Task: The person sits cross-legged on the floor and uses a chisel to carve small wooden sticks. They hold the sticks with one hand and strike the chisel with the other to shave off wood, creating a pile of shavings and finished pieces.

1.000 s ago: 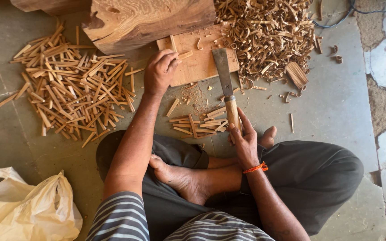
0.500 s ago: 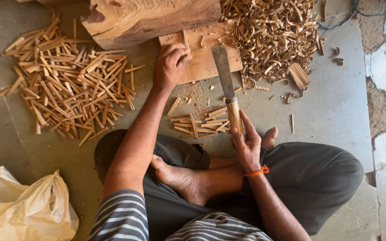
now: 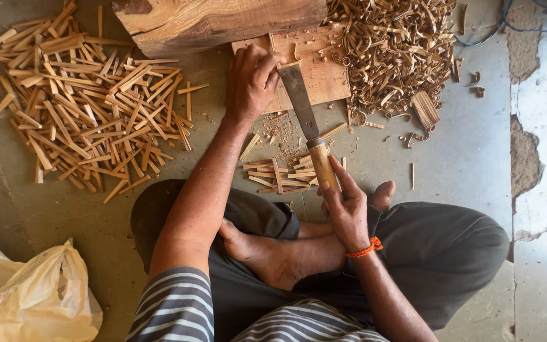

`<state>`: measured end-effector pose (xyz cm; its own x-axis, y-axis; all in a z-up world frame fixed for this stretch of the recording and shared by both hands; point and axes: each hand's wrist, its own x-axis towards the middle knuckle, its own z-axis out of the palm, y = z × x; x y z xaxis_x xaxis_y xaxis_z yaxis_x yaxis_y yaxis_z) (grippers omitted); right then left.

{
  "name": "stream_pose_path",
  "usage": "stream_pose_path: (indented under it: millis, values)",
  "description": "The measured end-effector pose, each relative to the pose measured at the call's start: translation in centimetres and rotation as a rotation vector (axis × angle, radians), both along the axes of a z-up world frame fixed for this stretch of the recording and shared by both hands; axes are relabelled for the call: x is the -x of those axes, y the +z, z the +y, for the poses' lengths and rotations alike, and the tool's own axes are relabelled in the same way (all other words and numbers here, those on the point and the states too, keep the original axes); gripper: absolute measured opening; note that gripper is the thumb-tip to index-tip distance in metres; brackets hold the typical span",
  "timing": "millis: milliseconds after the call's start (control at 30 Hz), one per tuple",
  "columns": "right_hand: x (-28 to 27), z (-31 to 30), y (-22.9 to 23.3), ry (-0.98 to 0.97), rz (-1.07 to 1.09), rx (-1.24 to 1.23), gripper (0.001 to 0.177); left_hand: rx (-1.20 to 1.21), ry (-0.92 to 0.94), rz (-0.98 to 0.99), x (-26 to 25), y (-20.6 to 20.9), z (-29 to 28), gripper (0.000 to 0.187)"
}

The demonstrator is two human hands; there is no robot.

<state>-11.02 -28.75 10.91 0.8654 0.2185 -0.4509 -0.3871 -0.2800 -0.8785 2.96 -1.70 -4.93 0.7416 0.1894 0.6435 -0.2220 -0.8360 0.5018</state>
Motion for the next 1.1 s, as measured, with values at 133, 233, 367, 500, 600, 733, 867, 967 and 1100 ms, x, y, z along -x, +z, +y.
stream_pose_path:
  millis: [133, 233, 367, 500, 600, 733, 867, 967, 1100]
  values:
    - [-0.3, 0.3, 0.9, 0.024, -0.022, 0.145, 0.057, -0.027, 0.007, 0.003, 0.4, 0.3, -0.3, 0.023]
    - [0.0, 0.8, 0.9, 0.009, -0.035, 0.163, 0.057, -0.023, -0.018, 0.02, 0.3, -0.2, -0.4, 0.019]
    - [-0.9, 2.6, -0.8, 0.058, -0.228, 0.206, 0.054, 0.035, -0.033, 0.076, 0.4, -1.2, -0.9, 0.018]
    - [-1.9, 3.4, -2.1, 0.001, -0.138, 0.17, 0.054, 0.014, -0.02, 0.071, -0.7, -2.3, -0.9, 0.019]
    - [-1.9, 3.1, -2.3, 0.094, -0.361, 0.19, 0.051, 0.004, -0.031, 0.073, 0.4, -1.6, -1.0, 0.017]
    - [-1.7, 1.6, -1.7, 0.138, -0.261, 0.331, 0.054, 0.061, -0.052, 0.056, 1.2, 0.1, -1.5, 0.022]
    - [-3.8, 3.8, -4.0, 0.13, -0.293, 0.198, 0.054, 0.09, -0.018, 0.081, 1.4, 1.5, -0.7, 0.029]
    - [-4.7, 5.7, -4.9, 0.059, -0.293, 0.189, 0.054, 0.068, -0.021, 0.119, 0.2, 2.6, -0.6, 0.025]
    - [-3.5, 5.0, -2.1, -0.112, 0.043, -0.248, 0.058, 0.148, -0.031, 0.028, 0.7, 3.4, -0.5, 0.032]
